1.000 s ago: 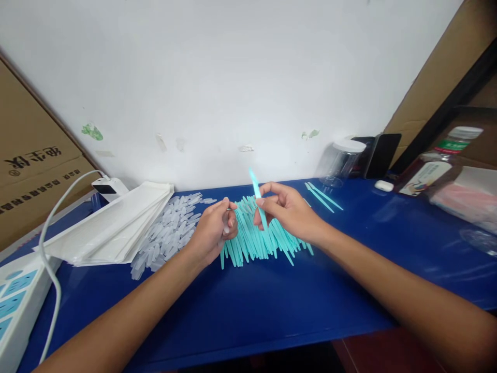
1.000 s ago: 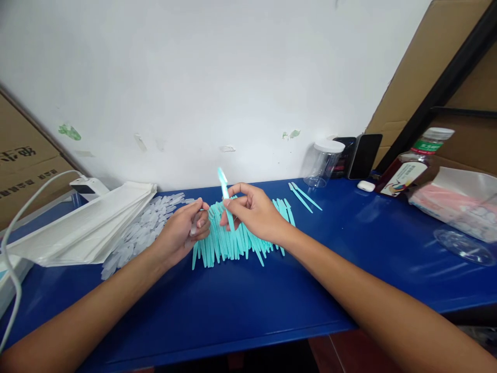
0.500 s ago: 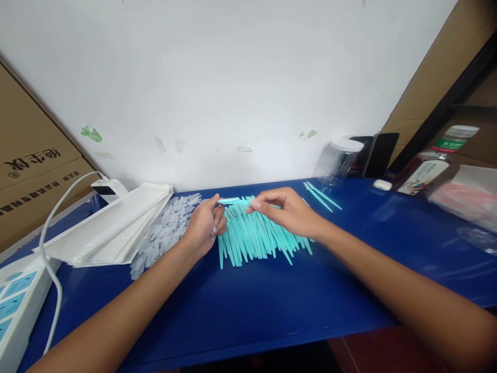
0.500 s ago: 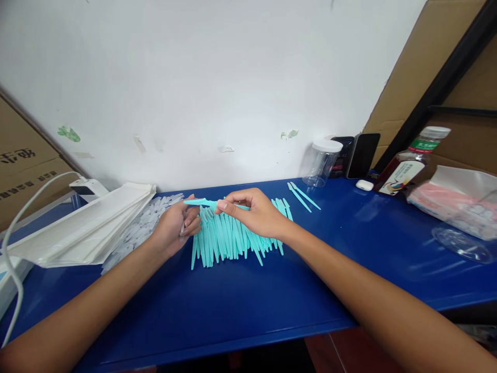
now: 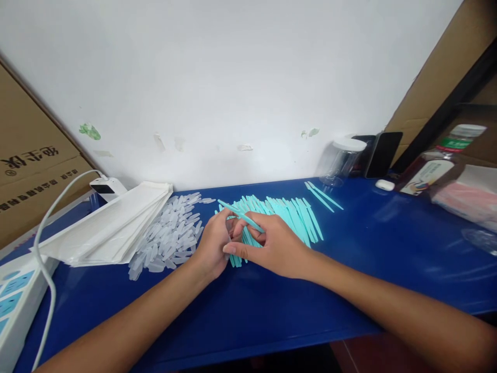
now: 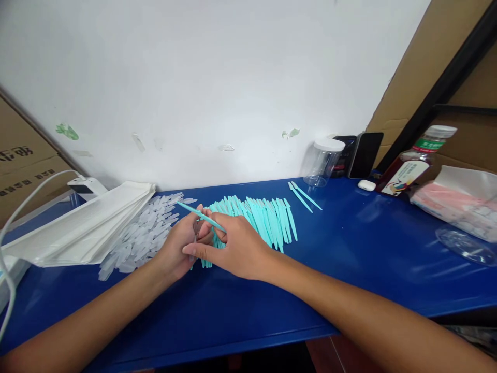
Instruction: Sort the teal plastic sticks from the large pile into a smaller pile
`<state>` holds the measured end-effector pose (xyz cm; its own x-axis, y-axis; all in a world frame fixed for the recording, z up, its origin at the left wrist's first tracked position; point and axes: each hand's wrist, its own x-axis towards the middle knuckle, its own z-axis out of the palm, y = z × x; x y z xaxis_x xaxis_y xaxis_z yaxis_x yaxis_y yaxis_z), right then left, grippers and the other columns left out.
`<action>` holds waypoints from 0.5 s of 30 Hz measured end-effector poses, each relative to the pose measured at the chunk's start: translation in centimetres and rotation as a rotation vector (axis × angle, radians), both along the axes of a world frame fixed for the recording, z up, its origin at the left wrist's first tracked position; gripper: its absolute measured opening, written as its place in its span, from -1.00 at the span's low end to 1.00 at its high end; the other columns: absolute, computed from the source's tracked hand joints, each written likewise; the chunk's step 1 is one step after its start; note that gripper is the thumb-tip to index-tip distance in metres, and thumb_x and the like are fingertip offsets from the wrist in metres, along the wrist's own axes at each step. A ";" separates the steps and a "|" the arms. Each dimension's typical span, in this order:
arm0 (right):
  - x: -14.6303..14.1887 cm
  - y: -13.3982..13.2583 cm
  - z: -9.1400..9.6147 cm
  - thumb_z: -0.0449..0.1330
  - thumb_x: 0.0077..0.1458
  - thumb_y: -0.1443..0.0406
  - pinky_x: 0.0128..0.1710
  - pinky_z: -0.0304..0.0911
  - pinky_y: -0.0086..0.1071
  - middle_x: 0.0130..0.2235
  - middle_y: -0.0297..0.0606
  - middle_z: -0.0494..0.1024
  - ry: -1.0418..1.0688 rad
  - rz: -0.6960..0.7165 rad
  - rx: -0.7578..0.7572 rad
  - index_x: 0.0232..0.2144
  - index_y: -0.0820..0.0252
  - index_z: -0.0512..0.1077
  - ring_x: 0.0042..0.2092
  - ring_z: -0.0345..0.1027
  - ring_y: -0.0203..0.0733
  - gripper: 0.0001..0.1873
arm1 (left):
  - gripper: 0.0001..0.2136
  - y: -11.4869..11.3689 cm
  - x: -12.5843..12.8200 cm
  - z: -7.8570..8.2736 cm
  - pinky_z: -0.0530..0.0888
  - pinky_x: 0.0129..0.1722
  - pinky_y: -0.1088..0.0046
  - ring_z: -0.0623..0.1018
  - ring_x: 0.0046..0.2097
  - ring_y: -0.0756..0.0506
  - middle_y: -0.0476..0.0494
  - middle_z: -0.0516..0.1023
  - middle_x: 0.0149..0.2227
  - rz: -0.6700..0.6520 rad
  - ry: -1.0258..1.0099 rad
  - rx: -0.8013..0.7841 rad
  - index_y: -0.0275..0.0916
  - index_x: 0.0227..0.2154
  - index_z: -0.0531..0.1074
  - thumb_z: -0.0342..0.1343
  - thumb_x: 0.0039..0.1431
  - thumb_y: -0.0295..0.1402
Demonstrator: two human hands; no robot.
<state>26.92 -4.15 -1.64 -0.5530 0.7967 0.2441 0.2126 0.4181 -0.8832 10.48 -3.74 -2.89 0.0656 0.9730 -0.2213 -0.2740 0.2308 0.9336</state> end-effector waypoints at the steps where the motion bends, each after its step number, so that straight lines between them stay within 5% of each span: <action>1: -0.1 0.0 -0.2 0.48 0.11 0.07 -0.50 -0.14 -0.37 -0.52 -0.55 0.04 -0.014 -0.001 0.014 -0.34 0.11 0.47 -0.50 -0.14 -0.35 -0.67 | -0.60 -0.2 0.3 0.1 0.12 -0.66 0.51 0.13 -0.66 0.06 0.11 0.14 -0.68 0.033 -0.024 -0.025 -0.18 -0.46 0.30 0.12 0.33 0.02; 4: 0.0 0.5 -0.3 0.43 0.16 0.13 -0.50 -0.10 -0.38 -0.53 -0.54 0.06 -0.040 0.009 0.036 -0.37 0.13 0.52 -0.51 -0.10 -0.36 -0.75 | -0.59 -0.5 0.6 0.5 0.11 -0.67 0.54 0.14 -0.66 0.06 0.11 0.15 -0.67 0.098 -0.089 -0.093 -0.21 -0.40 0.37 0.14 0.33 0.05; 9: 0.5 1.3 0.0 0.32 0.20 0.27 -0.52 -0.12 -0.41 -0.54 -0.55 0.01 -0.024 -0.001 -0.009 -0.35 0.14 0.53 -0.52 -0.15 -0.38 -0.91 | -0.56 -0.5 0.2 0.8 0.05 -0.67 0.58 0.02 -0.69 0.13 0.10 0.29 -0.60 -0.072 -0.163 -0.031 -0.21 -0.33 0.38 0.04 0.37 0.11; 15: 0.7 2.0 -0.3 0.39 0.23 0.11 -0.50 -0.05 -0.41 -0.48 -0.50 0.07 0.211 0.035 -0.148 -0.25 0.13 0.55 -0.47 -0.01 -0.33 -0.77 | -0.50 -0.6 -0.1 0.9 0.01 -0.67 0.57 -0.03 -0.70 0.13 0.15 0.14 -0.63 -0.225 -0.240 -0.048 -0.22 -0.37 0.37 -0.05 0.42 0.15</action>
